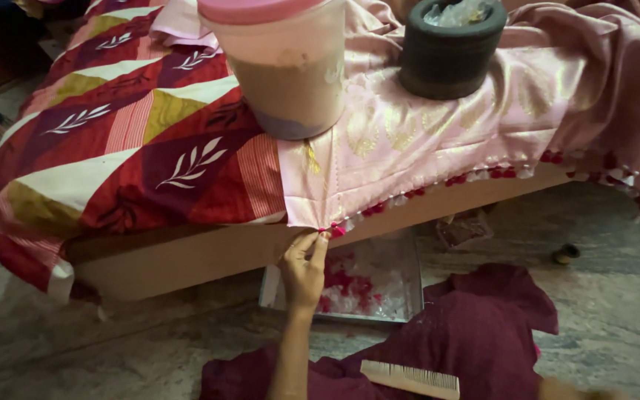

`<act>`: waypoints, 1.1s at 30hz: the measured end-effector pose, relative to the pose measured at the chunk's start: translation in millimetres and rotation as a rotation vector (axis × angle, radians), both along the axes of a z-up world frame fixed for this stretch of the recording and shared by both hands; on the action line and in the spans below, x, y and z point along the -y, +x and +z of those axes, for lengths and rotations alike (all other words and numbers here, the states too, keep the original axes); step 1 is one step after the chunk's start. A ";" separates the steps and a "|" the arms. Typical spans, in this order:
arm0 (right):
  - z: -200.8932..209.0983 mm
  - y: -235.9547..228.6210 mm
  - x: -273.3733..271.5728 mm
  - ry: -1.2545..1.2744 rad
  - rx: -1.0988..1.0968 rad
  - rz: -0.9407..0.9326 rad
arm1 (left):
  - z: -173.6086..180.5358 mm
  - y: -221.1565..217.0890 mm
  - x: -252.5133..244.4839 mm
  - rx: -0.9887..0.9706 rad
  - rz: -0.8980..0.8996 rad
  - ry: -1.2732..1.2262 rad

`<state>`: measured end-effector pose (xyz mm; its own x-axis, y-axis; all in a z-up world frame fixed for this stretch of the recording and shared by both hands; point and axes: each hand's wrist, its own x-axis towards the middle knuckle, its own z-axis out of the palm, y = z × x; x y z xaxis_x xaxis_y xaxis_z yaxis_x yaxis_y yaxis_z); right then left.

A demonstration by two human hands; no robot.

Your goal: Assembling fabric tassels and preparing bundles of white thread for handicrafts.

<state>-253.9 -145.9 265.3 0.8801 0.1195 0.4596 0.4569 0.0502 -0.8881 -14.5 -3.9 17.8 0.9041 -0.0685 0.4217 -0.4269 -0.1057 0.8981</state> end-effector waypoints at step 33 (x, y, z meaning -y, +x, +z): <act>-124.5 285.6 -16.6 -1.072 0.629 -0.054 | -1.9 -8.6 4.7 0.192 0.175 0.226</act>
